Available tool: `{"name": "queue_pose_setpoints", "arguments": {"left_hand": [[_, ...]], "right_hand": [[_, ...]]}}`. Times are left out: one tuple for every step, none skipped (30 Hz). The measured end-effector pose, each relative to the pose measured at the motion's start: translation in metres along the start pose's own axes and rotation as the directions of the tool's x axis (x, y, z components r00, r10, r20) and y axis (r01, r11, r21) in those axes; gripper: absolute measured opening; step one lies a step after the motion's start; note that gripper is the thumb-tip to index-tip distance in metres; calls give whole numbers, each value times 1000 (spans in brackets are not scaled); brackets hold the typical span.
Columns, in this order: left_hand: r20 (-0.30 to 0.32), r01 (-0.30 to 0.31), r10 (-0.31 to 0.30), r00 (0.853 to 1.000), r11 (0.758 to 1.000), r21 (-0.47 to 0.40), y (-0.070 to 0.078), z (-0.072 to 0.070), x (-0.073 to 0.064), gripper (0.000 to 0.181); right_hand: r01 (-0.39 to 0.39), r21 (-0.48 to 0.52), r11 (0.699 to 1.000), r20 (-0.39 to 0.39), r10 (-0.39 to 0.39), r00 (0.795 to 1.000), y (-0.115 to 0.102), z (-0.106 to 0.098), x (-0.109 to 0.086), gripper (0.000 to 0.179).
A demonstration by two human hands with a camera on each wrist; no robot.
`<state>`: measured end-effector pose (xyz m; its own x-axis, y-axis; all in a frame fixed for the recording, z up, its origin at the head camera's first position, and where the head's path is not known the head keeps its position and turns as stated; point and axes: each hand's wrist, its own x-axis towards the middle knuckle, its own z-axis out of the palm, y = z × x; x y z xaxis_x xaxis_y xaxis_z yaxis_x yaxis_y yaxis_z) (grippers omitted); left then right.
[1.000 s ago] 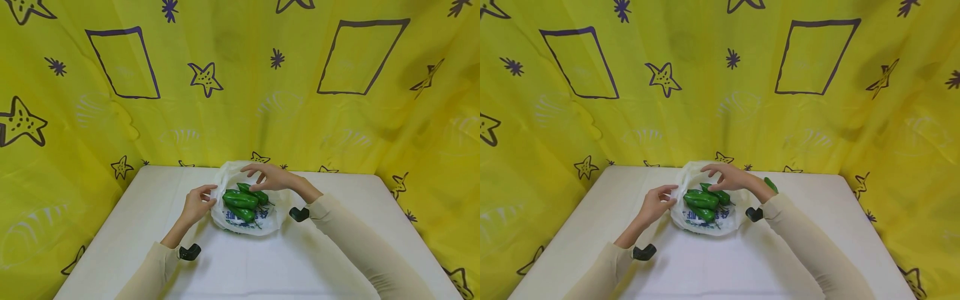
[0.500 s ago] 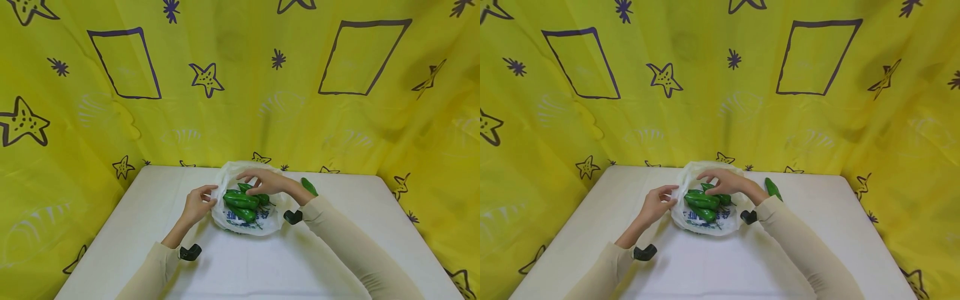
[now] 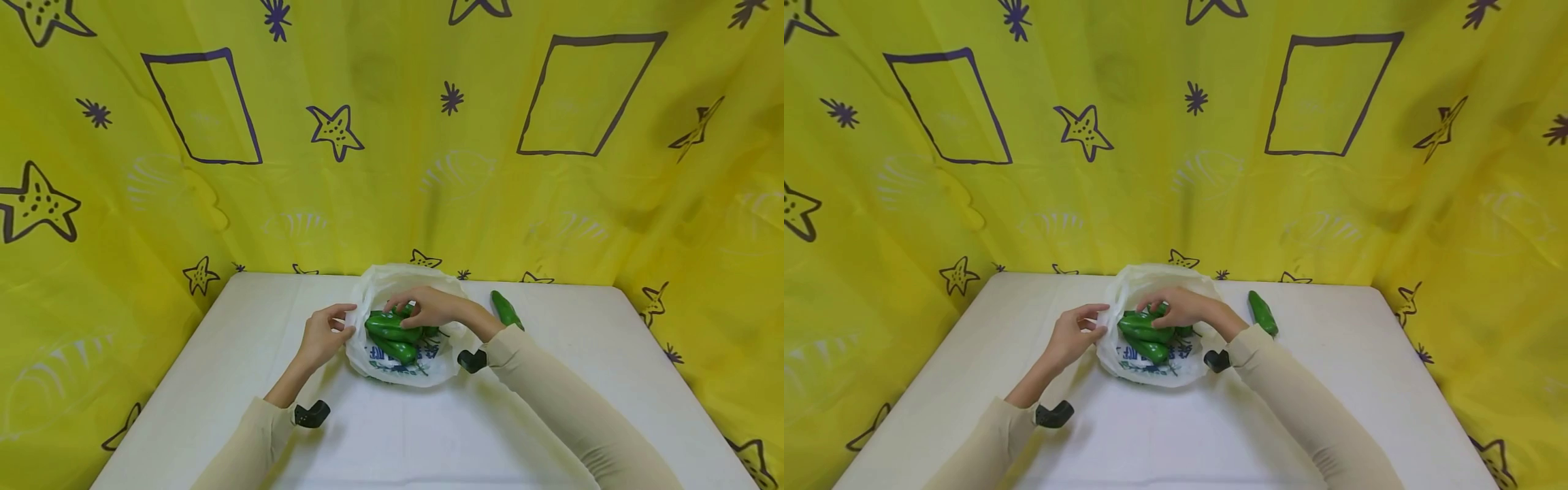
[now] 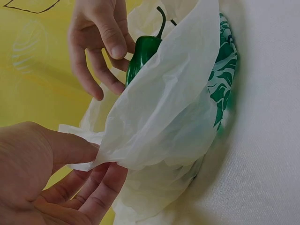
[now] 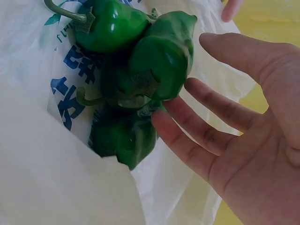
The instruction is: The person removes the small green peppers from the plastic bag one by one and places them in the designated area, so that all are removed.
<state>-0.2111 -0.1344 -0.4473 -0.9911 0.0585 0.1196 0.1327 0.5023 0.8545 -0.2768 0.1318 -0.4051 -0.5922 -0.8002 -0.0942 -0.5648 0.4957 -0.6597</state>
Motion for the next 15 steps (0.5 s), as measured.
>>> {"name": "queue_pose_setpoints", "arguments": {"left_hand": [[-1, 3, -3, 1000, 1000, -4, 0, 0, 0, 42], [-2, 0, 0, 1000, 1000, -4, 0, 0, 0, 42], [-4, -1, 1, 1000, 1000, -4, 0, 0, 0, 42], [-5, -4, 4, 1000, 1000, -4, -1, 0, 0, 42], [-6, -5, 5, 1000, 1000, -6, -1, 0, 0, 42], [-8, -5, 5, 1000, 1000, -7, -1, 0, 0, 42], [-8, -9, 9, 1000, 1000, -8, -1, 0, 0, 42], [-8, -11, 10, 1000, 1000, -9, -2, 0, 0, 42], [-9, -13, 13, 1000, 1000, -9, -2, 0, 0, 42], [-9, -16, 16, 1000, 1000, -9, -2, 0, 0, 42], [-9, -16, 16, 1000, 1000, -9, -2, 0, 0, 42], [-10, -19, 19, 1000, 1000, -9, -2, 0, 0, 42], [-9, -21, 21, 1000, 1000, -9, -2, 0, 0, 42], [-10, -21, 21, 1000, 1000, -8, -3, 0, 0, 42], [-10, -23, 23, 1000, 1000, -6, -2, 0, 0, 42]], "right_hand": [[-10, 3, 1000, 4, 10, 1000, 0, 1, 0, 39], [-20, 4, 1000, 7, 20, 1000, 0, 1, 1, 39], [-26, 5, 1000, 10, 26, 1000, -1, 1, 1, 39], [-32, 6, 999, 12, 32, 999, -1, 2, 1, 39], [-38, 8, 999, 14, 38, 999, -1, 2, 1, 39], [-43, 6, 999, 18, 43, 999, -1, 2, 1, 39], [-43, 7, 999, 22, 43, 999, -1, 2, 2, 40], [-45, 7, 999, 27, 45, 999, -1, 2, 2, 40], [-45, 6, 999, 32, 45, 998, -1, 2, 2, 40], [-47, 6, 999, 40, 47, 998, -1, 2, 3, 41], [-48, 6, 999, 47, 47, 998, -1, 2, 3, 41], [-48, 6, 999, 56, 47, 997, -1, 2, 3, 41], [-47, 6, 999, 63, 47, 997, -1, 2, 3, 41], [-52, 6, 999, 71, 51, 996, -1, 2, 3, 42], [-55, 5, 998, 76, 54, 996, -1, 2, 3, 42]]}}
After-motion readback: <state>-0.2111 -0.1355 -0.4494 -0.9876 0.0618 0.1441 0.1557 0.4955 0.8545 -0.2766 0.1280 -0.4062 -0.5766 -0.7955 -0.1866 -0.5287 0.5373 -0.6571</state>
